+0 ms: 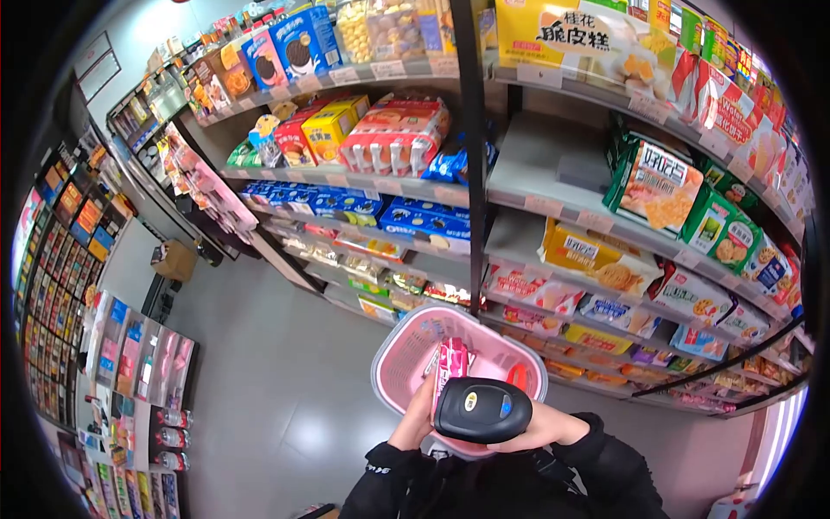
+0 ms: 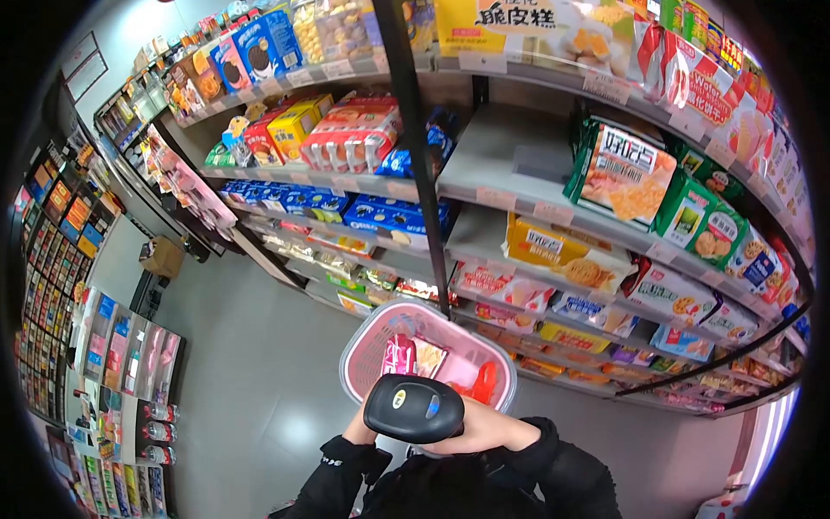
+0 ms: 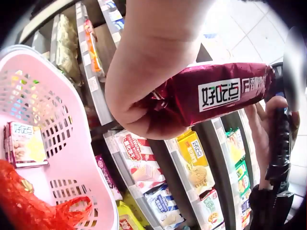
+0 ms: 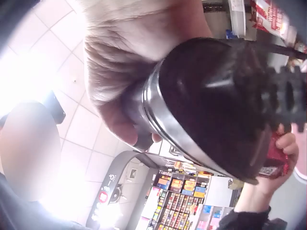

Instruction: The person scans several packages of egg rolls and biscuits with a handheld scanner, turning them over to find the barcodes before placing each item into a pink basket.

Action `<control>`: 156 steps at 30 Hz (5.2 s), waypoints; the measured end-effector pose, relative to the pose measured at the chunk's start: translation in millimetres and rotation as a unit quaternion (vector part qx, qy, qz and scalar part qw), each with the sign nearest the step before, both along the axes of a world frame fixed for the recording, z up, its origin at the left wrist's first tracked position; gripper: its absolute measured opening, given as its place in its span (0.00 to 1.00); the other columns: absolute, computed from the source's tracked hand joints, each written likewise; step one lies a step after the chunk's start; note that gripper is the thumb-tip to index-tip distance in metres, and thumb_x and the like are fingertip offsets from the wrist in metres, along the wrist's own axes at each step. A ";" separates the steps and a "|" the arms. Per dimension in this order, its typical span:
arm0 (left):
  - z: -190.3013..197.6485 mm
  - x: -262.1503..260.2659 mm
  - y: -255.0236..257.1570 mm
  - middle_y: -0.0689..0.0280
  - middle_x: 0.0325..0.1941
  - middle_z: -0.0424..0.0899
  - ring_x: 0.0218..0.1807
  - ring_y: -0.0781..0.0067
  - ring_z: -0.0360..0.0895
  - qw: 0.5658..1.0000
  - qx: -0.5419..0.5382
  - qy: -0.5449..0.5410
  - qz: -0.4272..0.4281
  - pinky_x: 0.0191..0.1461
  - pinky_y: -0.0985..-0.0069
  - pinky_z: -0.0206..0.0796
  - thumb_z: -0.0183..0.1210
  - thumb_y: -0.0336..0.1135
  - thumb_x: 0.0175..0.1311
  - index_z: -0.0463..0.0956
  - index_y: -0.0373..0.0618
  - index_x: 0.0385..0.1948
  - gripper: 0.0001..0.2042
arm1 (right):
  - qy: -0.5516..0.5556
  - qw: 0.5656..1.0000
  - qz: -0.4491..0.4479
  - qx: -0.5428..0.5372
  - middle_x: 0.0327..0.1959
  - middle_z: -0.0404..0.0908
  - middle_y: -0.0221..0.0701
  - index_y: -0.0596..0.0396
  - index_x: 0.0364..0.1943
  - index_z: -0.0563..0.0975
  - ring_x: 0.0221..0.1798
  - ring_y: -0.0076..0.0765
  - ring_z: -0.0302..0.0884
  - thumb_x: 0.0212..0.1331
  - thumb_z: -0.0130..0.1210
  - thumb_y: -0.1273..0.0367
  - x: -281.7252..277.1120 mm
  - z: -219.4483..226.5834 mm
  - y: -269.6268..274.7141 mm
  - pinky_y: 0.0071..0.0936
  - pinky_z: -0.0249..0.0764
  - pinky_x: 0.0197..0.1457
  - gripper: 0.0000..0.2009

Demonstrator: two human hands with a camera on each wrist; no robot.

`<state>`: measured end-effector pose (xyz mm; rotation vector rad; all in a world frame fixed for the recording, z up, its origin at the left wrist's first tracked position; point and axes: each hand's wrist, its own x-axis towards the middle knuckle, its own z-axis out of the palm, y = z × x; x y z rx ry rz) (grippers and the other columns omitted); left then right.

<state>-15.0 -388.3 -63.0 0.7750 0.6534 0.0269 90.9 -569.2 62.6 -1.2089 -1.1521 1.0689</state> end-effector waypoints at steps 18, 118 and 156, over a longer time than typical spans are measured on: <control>12.2 -99.0 64.4 0.63 0.22 0.69 0.20 0.73 0.64 0.943 -0.239 -0.197 -0.124 0.24 0.79 0.55 0.40 0.49 0.58 0.59 0.41 0.52 0.25 | 0.156 0.964 -0.117 -0.182 0.30 0.74 0.29 0.59 0.44 0.68 0.29 0.22 0.73 0.47 0.59 0.70 -131.7 -14.7 10.4 0.21 0.70 0.34 0.19; -89.5 -38.9 31.4 0.59 0.54 0.68 0.53 0.66 0.67 0.767 0.521 -0.273 -0.255 0.54 0.69 0.61 0.45 0.28 0.58 0.63 0.39 0.50 0.17 | -0.058 0.958 -0.027 -0.280 0.42 0.75 0.40 0.60 0.46 0.67 0.46 0.39 0.72 0.44 0.58 0.65 -7.3 -19.8 12.5 0.30 0.64 0.52 0.23; -65.9 -46.8 15.6 0.62 0.47 0.74 0.49 0.69 0.71 0.986 0.002 -0.131 -0.106 0.51 0.75 0.62 0.48 0.36 0.59 0.64 0.39 0.50 0.18 | -0.074 0.971 -0.085 -0.211 0.36 0.77 0.37 0.60 0.40 0.71 0.40 0.33 0.74 0.43 0.60 0.68 -32.7 -17.3 10.8 0.27 0.67 0.47 0.18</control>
